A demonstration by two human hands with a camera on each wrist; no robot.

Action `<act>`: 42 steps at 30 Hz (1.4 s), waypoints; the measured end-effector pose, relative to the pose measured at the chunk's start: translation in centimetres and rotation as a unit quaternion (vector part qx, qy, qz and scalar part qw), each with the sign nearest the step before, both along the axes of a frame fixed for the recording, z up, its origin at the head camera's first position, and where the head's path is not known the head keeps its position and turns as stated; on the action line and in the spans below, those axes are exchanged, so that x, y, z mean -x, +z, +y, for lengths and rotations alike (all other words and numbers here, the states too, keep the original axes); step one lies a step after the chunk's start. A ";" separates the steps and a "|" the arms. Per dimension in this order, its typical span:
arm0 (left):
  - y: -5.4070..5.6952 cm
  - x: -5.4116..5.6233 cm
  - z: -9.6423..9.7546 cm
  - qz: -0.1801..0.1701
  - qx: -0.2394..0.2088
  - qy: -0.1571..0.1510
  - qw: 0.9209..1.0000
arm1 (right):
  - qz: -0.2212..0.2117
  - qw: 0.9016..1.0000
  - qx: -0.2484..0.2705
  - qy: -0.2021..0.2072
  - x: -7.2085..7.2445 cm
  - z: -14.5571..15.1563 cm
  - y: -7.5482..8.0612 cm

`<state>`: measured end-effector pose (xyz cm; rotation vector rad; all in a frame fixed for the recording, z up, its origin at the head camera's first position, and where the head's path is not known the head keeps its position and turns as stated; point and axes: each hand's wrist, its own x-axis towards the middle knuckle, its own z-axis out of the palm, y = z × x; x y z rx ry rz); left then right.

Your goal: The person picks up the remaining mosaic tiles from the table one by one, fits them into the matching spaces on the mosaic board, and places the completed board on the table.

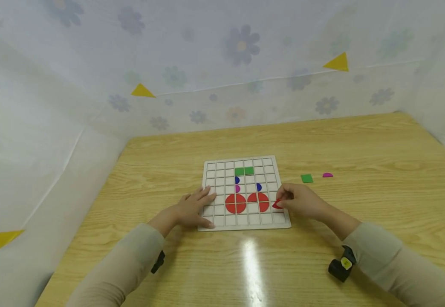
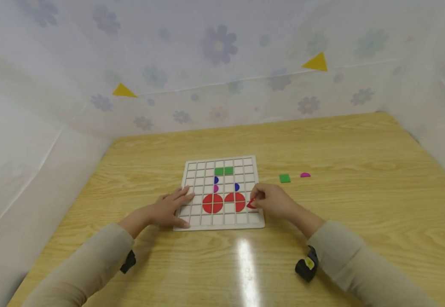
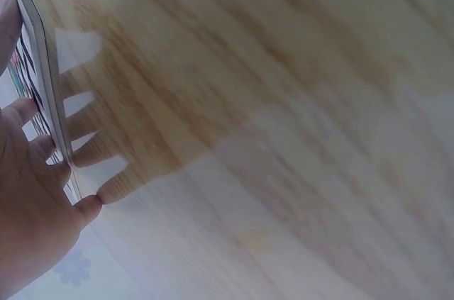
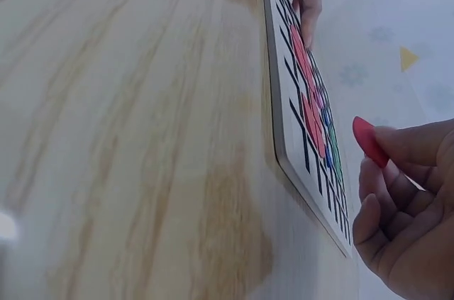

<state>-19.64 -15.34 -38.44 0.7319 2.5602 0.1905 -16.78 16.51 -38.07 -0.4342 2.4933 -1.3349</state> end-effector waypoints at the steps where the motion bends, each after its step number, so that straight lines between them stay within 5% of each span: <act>1: 0.0 0.0 0.0 0.000 0.000 0.000 1.000 | -0.002 1.000 0.004 0.001 0.1 -0.1 0.0; 17: 0.0 -0.1 0.0 0.001 -0.007 0.001 1.000 | -0.033 0.999 0.011 -0.009 0.7 -1.7 0.1; 33: -0.1 -0.1 -0.1 0.009 -0.003 -0.002 1.000 | -0.022 0.998 0.007 0.061 1.4 -3.2 0.3; 42: -0.3 0.0 -0.1 0.009 -0.001 -0.001 1.000 | -0.022 0.998 0.006 0.057 1.4 -3.8 0.2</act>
